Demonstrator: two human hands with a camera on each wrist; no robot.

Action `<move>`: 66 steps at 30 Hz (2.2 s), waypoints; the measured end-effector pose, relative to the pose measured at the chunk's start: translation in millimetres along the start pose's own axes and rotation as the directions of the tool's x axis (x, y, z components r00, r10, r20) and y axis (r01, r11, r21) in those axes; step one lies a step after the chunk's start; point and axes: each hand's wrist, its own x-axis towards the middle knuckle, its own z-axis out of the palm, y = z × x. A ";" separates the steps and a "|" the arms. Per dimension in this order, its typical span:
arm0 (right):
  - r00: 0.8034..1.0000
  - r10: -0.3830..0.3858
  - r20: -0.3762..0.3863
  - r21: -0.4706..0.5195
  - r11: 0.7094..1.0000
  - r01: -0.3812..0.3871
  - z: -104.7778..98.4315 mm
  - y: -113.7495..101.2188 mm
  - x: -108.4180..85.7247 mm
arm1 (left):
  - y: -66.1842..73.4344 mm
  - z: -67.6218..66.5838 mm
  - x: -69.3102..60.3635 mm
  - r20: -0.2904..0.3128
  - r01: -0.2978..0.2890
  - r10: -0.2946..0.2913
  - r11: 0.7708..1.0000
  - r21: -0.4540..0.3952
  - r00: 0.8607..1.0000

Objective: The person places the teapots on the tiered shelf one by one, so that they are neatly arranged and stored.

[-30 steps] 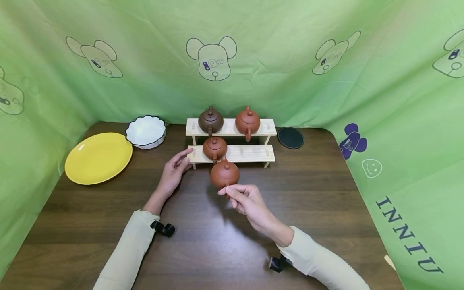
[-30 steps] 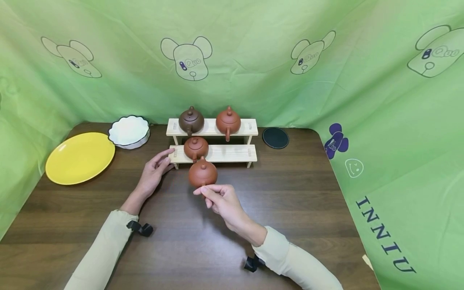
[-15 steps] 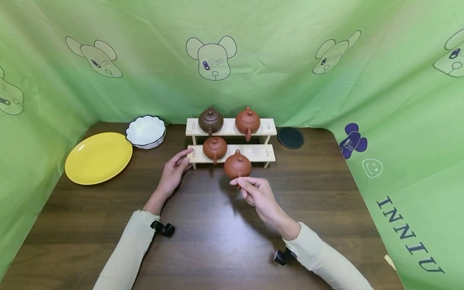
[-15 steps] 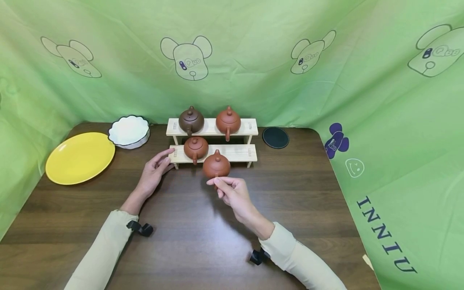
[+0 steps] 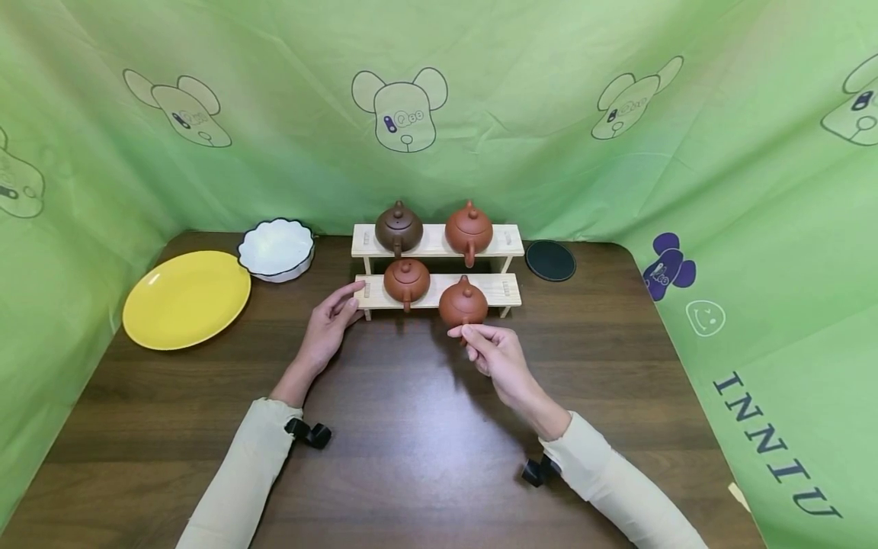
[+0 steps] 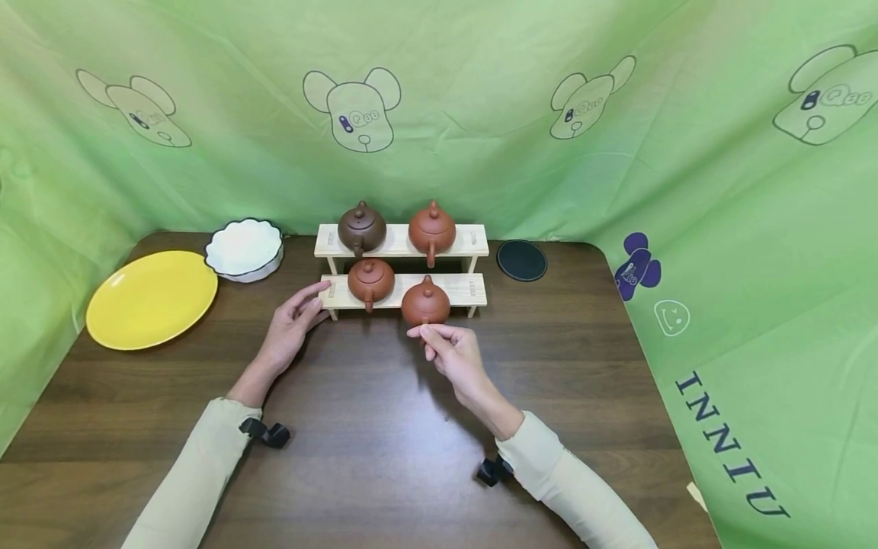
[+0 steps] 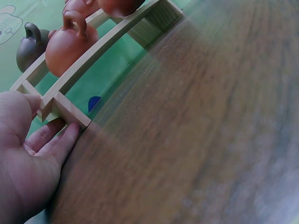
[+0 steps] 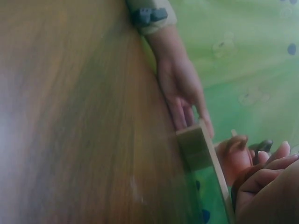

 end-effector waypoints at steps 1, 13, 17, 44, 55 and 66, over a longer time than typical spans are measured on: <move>1.000 -0.003 -0.007 -0.002 1.000 0.003 -1.3 0.3 1.2 | 0.0 -0.1 0.0 0.000 0.002 -0.002 1.000 0.003 1.000; 0.997 -0.046 -0.065 -0.017 0.999 0.045 -12.0 -0.1 15.0 | 0.2 0.0 -0.5 0.001 0.003 -0.003 1.000 0.008 1.000; 0.995 -0.066 -0.077 -0.043 0.997 0.063 -13.6 -1.4 19.5 | -0.1 0.0 -0.5 0.000 0.001 -0.001 1.000 0.005 1.000; 0.995 -0.053 -0.090 -0.027 0.998 0.051 -23.6 -6.2 44.0 | 0.2 0.1 -1.8 -0.011 0.001 -0.001 1.000 0.030 1.000; 0.993 -0.049 -0.108 -0.031 0.998 0.046 -31.7 -3.6 44.8 | -2.5 3.2 -3.7 -0.028 -0.031 0.031 0.999 0.025 0.999; 0.975 -0.090 -0.204 -0.032 0.996 0.086 -50.2 -6.1 41.3 | 2.7 12.1 -7.0 -0.107 -0.047 0.043 0.998 -0.037 0.993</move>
